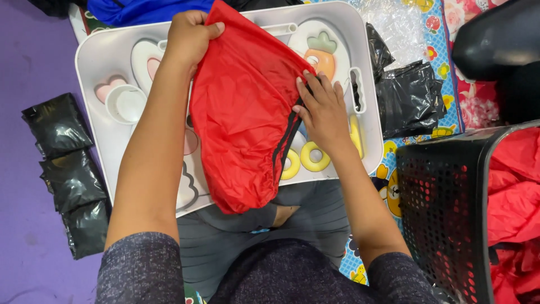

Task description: Trimming elastic or excess material from red fabric items and packing them into black plastic bags

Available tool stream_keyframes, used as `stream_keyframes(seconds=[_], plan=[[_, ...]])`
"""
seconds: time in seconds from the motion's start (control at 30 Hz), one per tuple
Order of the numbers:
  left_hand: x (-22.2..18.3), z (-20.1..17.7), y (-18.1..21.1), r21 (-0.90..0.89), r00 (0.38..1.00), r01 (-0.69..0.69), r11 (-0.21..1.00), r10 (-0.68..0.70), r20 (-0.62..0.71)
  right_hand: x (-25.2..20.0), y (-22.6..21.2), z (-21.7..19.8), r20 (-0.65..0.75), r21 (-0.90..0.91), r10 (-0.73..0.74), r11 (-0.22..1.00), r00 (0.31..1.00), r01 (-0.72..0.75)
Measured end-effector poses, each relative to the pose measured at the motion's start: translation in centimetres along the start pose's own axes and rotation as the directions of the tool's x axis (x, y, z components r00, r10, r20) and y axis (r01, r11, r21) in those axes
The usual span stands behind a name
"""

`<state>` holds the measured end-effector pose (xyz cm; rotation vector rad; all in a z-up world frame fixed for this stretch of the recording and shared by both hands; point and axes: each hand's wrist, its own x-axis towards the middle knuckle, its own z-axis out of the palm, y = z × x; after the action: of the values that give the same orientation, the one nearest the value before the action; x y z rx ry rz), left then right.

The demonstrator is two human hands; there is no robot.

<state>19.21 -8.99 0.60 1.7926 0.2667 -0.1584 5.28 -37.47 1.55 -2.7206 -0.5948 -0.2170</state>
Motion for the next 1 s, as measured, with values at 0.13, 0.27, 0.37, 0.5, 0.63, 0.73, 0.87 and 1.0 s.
stream_keyframes(seconds=[0.13, 0.27, 0.37, 0.5, 0.63, 0.73, 0.87, 1.0], plan=[[0.1, 0.3, 0.6, 0.099, 0.997, -0.067, 0.993, 0.062, 0.054, -0.9, 0.8, 0.7, -0.013, -0.029, 0.115, 0.993, 0.993, -0.116], [0.1, 0.1, 1.0, 0.118, 0.995, -0.086, 0.989, 0.079, 0.062, -0.2, -0.5, -0.5, 0.011, 0.036, 0.091, 0.995, 0.996, -0.091], [2.3, -0.3, -2.6, 0.103, 0.943, -0.331, 0.938, 0.334, -0.007, -0.4, 0.7, 1.0, 0.031, -0.053, 0.101, 0.994, 0.994, -0.1], [-3.8, -2.4, 1.2, 0.202, 0.979, -0.193, 0.96, 0.175, 0.104, -0.6, 1.6, 1.0, 0.022, -0.015, 0.093, 0.996, 0.995, -0.093], [-10.3, -5.5, 2.0, 0.133, 0.925, 0.155, 0.979, -0.191, 0.329, -1.4, 2.7, 2.2, 0.026, 0.079, 0.106, 0.991, 0.994, -0.108], [-12.0, -6.3, -0.7, -0.025, 0.9, 0.246, 0.969, -0.219, 0.377, -2.0, 0.4, 1.7, -0.015, 0.042, 0.019, 0.999, 1.0, -0.018], [-11.7, -5.7, -4.8, -0.169, 0.943, 0.202, 0.965, -0.145, 0.298, -3.1, -2.4, 2.1, 0.116, -0.041, -0.115, 0.992, 0.987, 0.121], [-11.5, -5.2, -5.7, -0.219, 0.97, 0.178, 0.959, -0.135, 0.2, -3.4, -1.5, 2.4, 0.218, -0.016, -0.016, 1.0, 0.976, 0.02]])
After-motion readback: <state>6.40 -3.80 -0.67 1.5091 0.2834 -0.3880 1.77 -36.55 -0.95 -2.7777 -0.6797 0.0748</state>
